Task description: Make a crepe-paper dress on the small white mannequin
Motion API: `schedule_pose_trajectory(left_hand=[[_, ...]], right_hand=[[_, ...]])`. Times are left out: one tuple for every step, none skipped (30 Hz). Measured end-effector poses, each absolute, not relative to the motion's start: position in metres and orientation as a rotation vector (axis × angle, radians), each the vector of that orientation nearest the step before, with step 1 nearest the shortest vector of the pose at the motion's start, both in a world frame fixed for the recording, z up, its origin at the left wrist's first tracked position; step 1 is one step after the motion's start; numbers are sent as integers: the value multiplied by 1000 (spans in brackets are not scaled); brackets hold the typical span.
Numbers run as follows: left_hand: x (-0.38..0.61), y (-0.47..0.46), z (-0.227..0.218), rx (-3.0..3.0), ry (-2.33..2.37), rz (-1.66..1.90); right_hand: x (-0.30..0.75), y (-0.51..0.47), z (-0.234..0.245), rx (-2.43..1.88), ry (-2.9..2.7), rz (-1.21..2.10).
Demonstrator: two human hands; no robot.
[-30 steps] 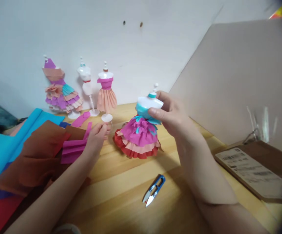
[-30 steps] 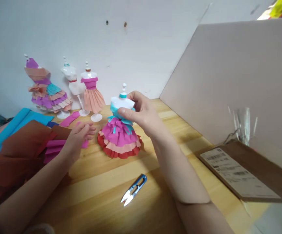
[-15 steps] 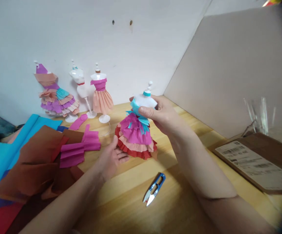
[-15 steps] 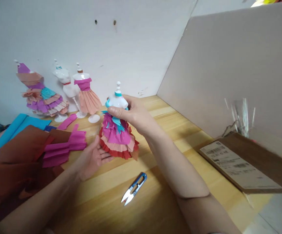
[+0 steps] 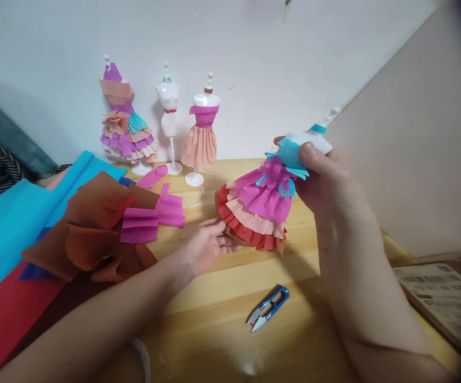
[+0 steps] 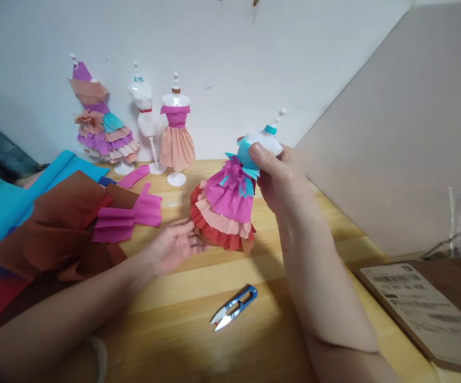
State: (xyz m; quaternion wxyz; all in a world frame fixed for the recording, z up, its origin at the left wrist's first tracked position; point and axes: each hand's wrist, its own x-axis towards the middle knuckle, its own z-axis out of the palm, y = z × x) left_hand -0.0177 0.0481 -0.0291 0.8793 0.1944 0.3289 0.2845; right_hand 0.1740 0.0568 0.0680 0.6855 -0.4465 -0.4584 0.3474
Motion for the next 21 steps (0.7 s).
schedule_pose_trajectory(left_hand=[[-18, 47, -30, 412, 677, 615], [-17, 46, -30, 416, 678, 636], [-17, 46, -31, 420, 686, 653], [-17, 45, -32, 429, 696, 664], [-16, 44, -33, 444, 706, 672], [-16, 44, -34, 461, 717, 677], [-16, 43, -35, 477, 727, 677], [-16, 43, -36, 490, 732, 675], [-16, 43, -37, 499, 733, 672], [-16, 43, -38, 504, 729, 668], [-16, 44, -39, 507, 718, 663], [-16, 44, -40, 510, 698, 657], [-17, 44, -41, 512, 669, 651], [-17, 44, -41, 516, 636, 644], [-18, 44, -41, 520, 602, 635], [-18, 43, -42, 526, 574, 630], [-18, 42, -42, 537, 557, 628], [-18, 41, -43, 551, 553, 624], [-18, 40, -44, 571, 563, 617], [-18, 39, -45, 592, 583, 608], [-17, 38, -46, 615, 604, 598]], right_hand=[[174, 58, 67, -1004, -1012, 760], [175, 59, 65, -1005, -1006, 746], [175, 59, 64, -1003, -1007, 735], [174, 59, 64, -1000, -1011, 727], [174, 59, 63, -997, -1018, 719], [173, 58, 63, -996, -1023, 712], [172, 57, 63, -1000, -1030, 707], [172, 56, 63, -1005, -1036, 704], [171, 55, 64, -1008, -1043, 701], [170, 54, 64, -1011, -1053, 700], [169, 53, 65, -1015, -1063, 704], [169, 53, 65, -1016, -1072, 706], [169, 52, 65, -1017, -1076, 707], [169, 52, 65, -1017, -1078, 704], [169, 52, 65, -1017, -1079, 697], [170, 52, 65, -1017, -1080, 686], [170, 52, 64, -1019, -1084, 674], [170, 53, 64, -1022, -1091, 663], [171, 54, 64, -1027, -1099, 656], [170, 54, 64, -1029, -1104, 652], [170, 54, 63, -1028, -1104, 652]])
